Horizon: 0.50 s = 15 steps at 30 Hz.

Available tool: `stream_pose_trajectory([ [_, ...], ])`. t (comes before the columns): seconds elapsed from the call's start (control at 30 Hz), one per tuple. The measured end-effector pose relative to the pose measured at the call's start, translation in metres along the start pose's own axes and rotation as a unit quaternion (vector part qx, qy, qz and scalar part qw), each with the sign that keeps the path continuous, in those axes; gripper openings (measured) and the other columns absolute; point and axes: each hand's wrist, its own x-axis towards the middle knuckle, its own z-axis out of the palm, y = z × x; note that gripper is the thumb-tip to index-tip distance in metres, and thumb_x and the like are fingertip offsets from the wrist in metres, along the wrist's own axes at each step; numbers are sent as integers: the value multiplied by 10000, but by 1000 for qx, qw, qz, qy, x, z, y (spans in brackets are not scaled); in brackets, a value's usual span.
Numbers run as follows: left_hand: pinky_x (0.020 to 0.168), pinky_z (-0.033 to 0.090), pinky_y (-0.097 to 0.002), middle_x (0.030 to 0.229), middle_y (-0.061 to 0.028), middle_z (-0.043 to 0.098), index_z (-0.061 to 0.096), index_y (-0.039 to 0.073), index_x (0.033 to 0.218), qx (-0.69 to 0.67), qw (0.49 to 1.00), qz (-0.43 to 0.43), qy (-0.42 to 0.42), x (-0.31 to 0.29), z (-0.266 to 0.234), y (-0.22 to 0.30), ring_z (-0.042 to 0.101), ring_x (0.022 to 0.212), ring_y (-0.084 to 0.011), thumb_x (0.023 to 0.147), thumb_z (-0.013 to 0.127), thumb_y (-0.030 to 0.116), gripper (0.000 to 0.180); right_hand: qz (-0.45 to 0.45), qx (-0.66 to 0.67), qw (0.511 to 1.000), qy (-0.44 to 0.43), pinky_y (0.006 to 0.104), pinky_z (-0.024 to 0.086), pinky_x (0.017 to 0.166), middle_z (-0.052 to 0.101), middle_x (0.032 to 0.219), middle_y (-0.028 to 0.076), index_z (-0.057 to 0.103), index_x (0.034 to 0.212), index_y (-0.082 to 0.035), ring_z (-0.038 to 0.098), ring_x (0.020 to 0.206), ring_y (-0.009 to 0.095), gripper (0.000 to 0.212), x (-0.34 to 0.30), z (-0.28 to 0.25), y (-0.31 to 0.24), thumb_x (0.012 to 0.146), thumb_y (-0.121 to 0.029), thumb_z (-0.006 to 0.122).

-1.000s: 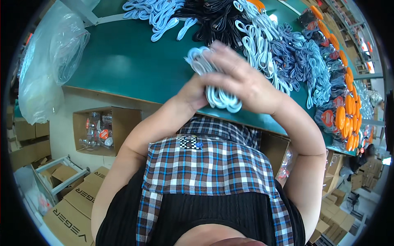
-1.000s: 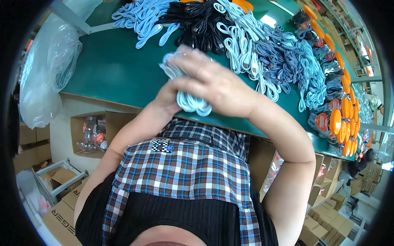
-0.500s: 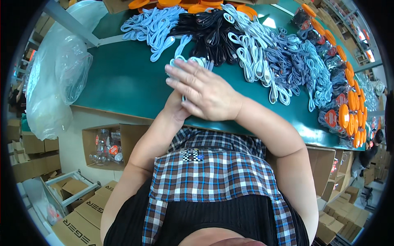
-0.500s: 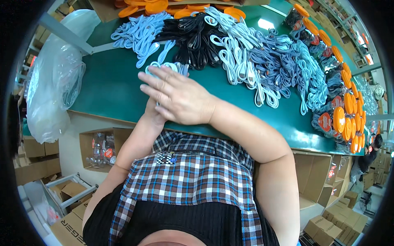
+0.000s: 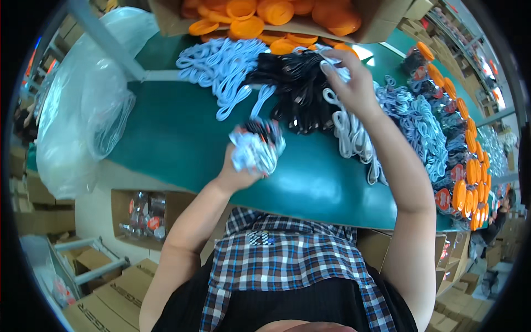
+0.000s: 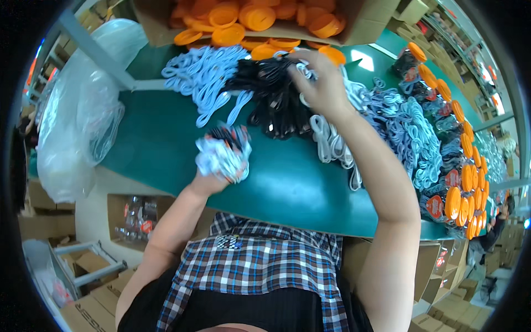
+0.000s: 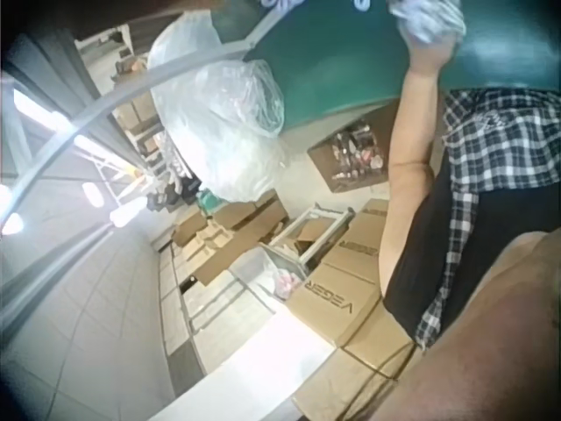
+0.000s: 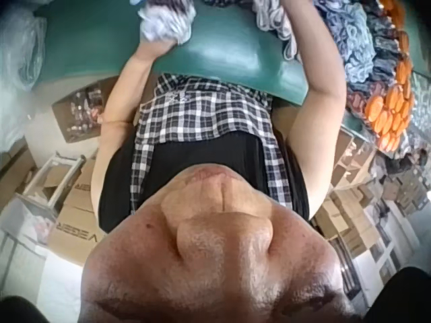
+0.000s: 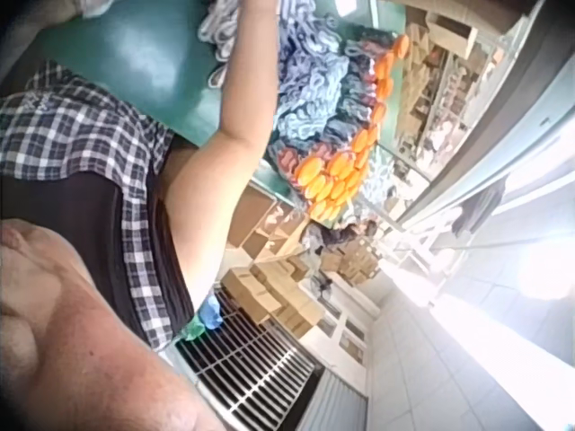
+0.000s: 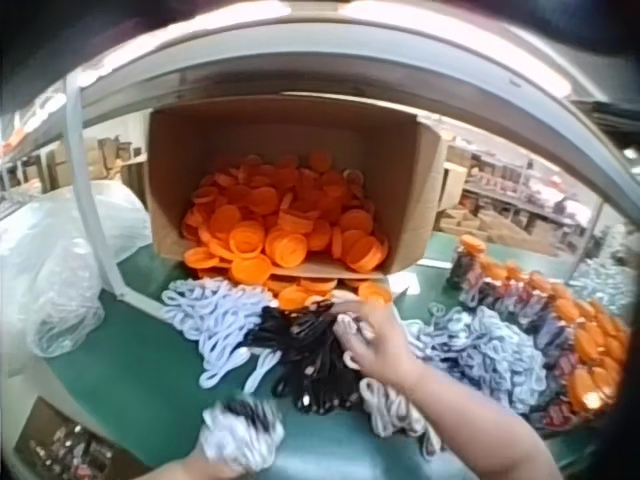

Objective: Sorting bundled cords by color and placing them into plastic jars with lids.

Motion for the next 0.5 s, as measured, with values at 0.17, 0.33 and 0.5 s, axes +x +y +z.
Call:
stream_pose_trajectory([
  [0.17,955,506,-384,1197,-124,668,550,39,1284,-41,993,-56,-94,-11,17,8,668,1039,-275,670,878,137,703,86,-312,942,90,368,538,849,694,1071,119,722,1089,-80,669,951,269,245,52,-83,159,887,-211,676],
  [0.33,948,506,-416,1271,-171,610,489,42,1324,-450,885,-122,0,-3,24,-3,644,1061,-329,705,849,137,723,418,-293,857,71,394,553,836,731,974,153,739,1090,-30,691,885,301,331,47,-193,255,892,-282,657],
  [0.5,881,527,-413,1185,-183,647,531,11,1297,-304,926,-224,18,-38,-16,-34,656,966,-310,827,733,98,519,348,-68,934,37,279,537,699,731,937,97,718,1053,-13,676,809,164,239,12,-241,162,944,-220,667],
])
